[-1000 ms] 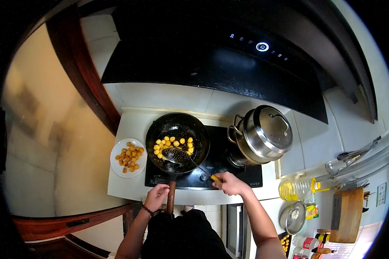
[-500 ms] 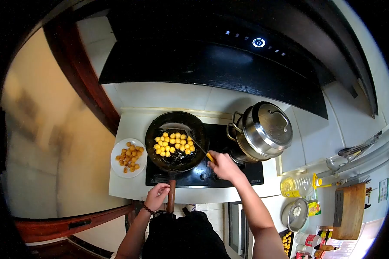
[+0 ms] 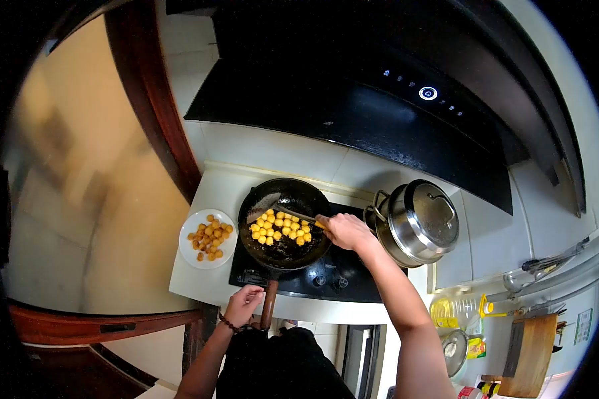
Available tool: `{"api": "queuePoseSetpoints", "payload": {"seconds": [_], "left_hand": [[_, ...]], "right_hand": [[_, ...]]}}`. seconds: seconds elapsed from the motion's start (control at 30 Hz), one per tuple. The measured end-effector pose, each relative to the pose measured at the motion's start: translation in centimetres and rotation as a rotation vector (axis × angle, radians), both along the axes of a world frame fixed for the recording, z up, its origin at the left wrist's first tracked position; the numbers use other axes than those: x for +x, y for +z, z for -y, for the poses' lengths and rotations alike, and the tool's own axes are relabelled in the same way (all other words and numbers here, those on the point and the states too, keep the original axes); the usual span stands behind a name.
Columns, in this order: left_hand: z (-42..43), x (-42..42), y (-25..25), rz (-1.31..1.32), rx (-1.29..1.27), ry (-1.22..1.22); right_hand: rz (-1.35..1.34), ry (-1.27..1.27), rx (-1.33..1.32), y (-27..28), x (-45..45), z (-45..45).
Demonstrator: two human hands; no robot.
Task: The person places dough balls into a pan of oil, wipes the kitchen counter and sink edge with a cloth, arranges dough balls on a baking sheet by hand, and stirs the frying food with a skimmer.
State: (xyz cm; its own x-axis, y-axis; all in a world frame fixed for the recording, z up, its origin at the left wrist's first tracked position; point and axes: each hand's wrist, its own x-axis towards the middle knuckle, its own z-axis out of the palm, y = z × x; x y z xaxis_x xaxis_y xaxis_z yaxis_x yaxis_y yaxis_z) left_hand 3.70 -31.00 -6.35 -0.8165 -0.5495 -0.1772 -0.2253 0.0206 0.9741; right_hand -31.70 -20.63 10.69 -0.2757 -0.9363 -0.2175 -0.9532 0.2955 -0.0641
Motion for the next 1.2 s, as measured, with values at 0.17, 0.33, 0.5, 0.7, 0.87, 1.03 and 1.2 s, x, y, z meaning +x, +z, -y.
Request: {"api": "queuePoseSetpoints", "payload": {"seconds": [0.17,0.33,0.5,0.7,0.87,1.03,1.2], "left_hand": [[-0.2,0.2,-0.5,-0.024,-0.032,0.013],[-0.4,-0.2,-0.3,-0.002,0.022,0.011],[-0.3,-0.6,0.0,0.001,-0.013,0.006],[-0.2,-1.2,-0.3,0.008,0.001,-0.038],[0.0,-1.7,0.7,0.015,0.022,-0.060],[0.2,-1.7,0.9,0.022,0.037,-0.087],[0.5,-1.8,1.1,-0.011,0.036,-0.102]], "right_hand": [[-0.048,0.058,0.036,-0.9,-1.3,-0.8],[-0.101,0.029,0.072,-1.0,-2.7,-3.5],[-0.135,-0.101,0.075,-0.7,-3.1,-5.0],[0.099,-0.273,-0.200,-3.7,-1.0,-6.6],[0.219,-0.399,-0.285,-6.3,1.9,-7.4],[0.405,-0.441,-0.272,-5.6,4.6,-7.9],[0.505,-0.513,-0.400,-4.6,6.9,-9.2]]}}
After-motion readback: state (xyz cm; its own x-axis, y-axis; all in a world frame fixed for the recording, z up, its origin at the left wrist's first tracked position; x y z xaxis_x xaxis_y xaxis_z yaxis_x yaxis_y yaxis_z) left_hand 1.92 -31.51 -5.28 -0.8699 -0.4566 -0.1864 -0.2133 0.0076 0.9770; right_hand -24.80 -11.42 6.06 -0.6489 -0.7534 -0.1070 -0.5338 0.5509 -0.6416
